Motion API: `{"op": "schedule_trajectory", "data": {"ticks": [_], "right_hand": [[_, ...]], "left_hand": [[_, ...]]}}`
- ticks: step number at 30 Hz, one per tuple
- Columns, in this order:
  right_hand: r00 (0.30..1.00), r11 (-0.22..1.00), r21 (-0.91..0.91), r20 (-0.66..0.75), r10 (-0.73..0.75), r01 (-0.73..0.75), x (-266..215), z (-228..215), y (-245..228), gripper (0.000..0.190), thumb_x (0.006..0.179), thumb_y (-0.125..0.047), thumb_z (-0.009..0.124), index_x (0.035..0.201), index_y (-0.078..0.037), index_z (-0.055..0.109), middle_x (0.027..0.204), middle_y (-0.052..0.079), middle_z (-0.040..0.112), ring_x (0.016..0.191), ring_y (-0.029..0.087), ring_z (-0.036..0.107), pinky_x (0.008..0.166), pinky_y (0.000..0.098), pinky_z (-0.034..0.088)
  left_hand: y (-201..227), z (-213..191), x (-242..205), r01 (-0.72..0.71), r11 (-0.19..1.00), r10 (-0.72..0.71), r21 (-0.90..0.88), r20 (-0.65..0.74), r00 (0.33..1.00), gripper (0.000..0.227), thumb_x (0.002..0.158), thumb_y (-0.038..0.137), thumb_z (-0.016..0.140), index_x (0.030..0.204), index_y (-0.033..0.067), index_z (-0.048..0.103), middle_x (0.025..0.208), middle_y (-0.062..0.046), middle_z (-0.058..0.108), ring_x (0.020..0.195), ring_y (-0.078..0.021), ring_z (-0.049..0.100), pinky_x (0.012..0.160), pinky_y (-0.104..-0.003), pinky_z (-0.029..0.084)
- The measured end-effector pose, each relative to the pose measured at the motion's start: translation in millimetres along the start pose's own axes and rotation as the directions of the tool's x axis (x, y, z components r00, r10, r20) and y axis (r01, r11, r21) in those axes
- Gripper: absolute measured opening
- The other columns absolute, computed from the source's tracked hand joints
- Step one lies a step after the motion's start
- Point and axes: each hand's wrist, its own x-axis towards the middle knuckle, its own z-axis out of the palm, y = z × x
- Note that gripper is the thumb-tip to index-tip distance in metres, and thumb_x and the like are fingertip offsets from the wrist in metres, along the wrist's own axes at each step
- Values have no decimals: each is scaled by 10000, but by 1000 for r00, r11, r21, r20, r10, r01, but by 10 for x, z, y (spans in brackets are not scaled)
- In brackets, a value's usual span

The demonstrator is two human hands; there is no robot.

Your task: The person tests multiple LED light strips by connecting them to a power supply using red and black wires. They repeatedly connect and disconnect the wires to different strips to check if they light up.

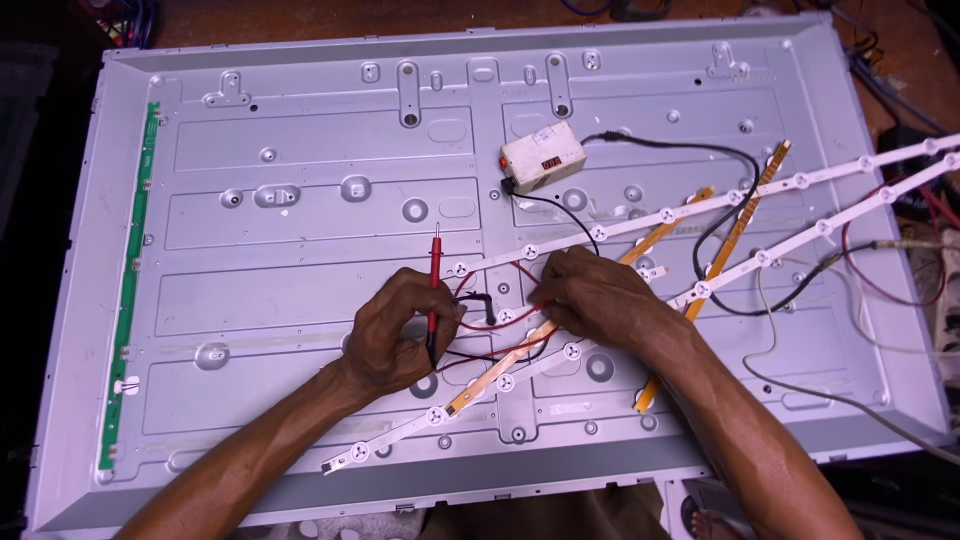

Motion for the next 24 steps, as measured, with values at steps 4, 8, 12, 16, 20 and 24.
{"op": "schedule_trajectory", "data": {"ticks": [4,8,12,16,20,24], "right_hand": [[996,994,-55,-6,-91,91,-44,-74,8,188,895,-261,692,1063,-218,764,982,57,636,1026,311,622,872,438,539],[992,986,155,-120,-35,54,-183,-687,-336,269,945,-159,606,1178,-148,739,904,172,709,871,393,687,796,506,575],[882,981,173,-471,6,85,-179,-806,-491,204,969,-152,639,1137,-173,753,846,120,769,765,351,735,688,449,604],[716,978,165,-698,23,130,130,-699,-375,137,968,-192,714,1094,-188,770,828,40,731,777,222,733,658,318,601],[358,865,321,-916,180,386,506,-625,-234,281,1061,-34,620,1328,-29,533,968,140,628,774,241,714,673,326,629],[448,861,387,-867,218,331,783,-500,-49,268,1078,-63,555,1334,18,541,1015,177,643,758,286,762,661,372,646]], "left_hand": [[-222,-35,39,-149,988,150,46,-18,989,105,864,0,738,927,67,685,816,-68,681,643,-237,670,586,-340,590],[-363,-44,174,-152,984,160,94,-86,983,165,847,-26,725,924,112,679,788,-51,640,572,-205,625,550,-327,569],[-318,44,314,-83,995,85,53,-39,996,166,863,-23,690,981,94,680,820,-70,620,584,-211,605,559,-349,555],[-351,108,388,-57,997,53,55,73,996,117,926,39,646,1035,69,680,882,-109,661,622,-257,640,591,-385,562],[-468,84,462,-30,991,17,131,97,995,147,983,21,561,1036,80,685,880,-86,693,708,-268,671,657,-371,571],[-560,67,492,135,983,-149,125,109,983,244,946,-62,514,1088,76,657,868,-103,681,763,-275,664,674,-371,559]]}}
